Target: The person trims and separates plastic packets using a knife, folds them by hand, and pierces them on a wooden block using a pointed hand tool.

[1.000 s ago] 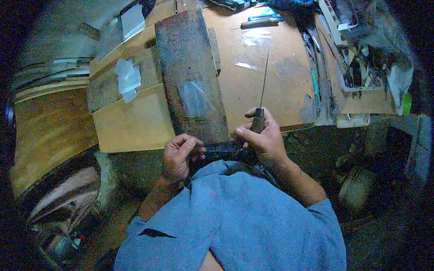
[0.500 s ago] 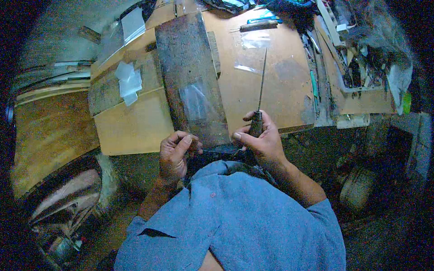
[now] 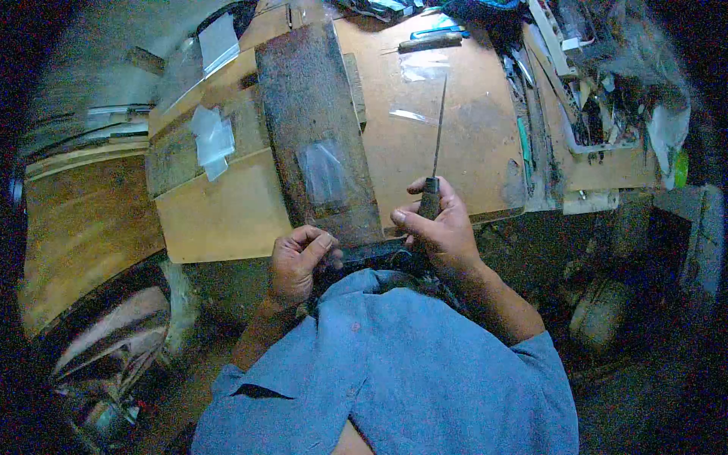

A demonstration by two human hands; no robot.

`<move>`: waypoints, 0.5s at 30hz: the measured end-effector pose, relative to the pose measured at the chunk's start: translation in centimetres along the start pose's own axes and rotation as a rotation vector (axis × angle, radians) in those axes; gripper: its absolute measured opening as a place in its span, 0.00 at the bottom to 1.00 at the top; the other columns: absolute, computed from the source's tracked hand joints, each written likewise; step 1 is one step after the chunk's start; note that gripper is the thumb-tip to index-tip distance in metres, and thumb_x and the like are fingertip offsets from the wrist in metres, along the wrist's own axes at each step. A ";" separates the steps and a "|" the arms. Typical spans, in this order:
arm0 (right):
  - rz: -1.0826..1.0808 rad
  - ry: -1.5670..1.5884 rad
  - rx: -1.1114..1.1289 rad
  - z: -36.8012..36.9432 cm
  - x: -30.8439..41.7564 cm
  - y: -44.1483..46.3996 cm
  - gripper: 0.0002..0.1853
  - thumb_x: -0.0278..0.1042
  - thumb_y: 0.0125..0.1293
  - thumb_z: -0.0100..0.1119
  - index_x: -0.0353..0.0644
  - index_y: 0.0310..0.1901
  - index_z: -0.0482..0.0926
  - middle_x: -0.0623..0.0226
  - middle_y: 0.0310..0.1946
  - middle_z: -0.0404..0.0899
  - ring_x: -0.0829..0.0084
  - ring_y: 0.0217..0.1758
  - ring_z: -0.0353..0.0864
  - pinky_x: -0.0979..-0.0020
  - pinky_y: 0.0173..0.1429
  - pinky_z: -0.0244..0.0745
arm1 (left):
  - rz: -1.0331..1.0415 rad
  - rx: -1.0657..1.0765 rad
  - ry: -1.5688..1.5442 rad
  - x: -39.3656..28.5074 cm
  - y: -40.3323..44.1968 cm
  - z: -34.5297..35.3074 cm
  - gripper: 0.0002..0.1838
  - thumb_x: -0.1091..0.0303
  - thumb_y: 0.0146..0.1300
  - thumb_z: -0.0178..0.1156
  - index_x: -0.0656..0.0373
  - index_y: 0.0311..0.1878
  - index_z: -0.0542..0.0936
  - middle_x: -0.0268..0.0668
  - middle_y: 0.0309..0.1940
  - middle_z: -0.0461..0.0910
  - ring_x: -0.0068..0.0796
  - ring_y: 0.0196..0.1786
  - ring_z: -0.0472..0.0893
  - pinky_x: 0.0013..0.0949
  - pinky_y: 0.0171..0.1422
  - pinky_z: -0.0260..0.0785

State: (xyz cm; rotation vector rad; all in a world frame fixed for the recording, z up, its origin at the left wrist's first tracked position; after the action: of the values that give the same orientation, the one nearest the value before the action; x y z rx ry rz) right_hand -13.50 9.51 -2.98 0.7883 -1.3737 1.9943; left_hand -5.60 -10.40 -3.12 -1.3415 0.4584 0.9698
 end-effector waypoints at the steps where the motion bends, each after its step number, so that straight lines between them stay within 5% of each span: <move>1: -0.003 0.033 -0.016 0.0 0.0 0.0 0.22 0.24 0.55 0.64 0.41 0.49 0.64 0.67 0.26 0.77 0.79 0.23 0.76 0.80 0.25 0.71 | -0.029 0.004 -0.002 0.2 0.0 -0.1 0.08 0.67 0.63 0.59 0.62 0.32 0.79 0.37 0.24 0.80 0.23 0.24 0.78 0.25 0.30 0.71; 15: 0.014 0.032 -0.021 0.4 0.2 0.3 0.23 0.23 0.55 0.65 0.42 0.50 0.64 0.66 0.26 0.78 0.79 0.20 0.76 0.80 0.24 0.71 | -0.084 -0.012 -0.054 1.1 0.0 -0.7 0.09 0.64 0.64 0.58 0.60 0.33 0.79 0.38 0.25 0.81 0.22 0.23 0.78 0.25 0.25 0.69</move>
State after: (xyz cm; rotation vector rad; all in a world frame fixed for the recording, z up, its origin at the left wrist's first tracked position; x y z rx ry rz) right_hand -13.79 9.04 -2.86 0.7355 -1.3829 1.9920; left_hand -4.81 -10.74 -4.08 -1.3319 0.3530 0.9386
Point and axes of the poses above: each hand's wrist, its own y-axis towards the middle knuckle, its own z-axis out of the palm, x = y × z, the point moved 6 cm from there along y, towards the middle knuckle
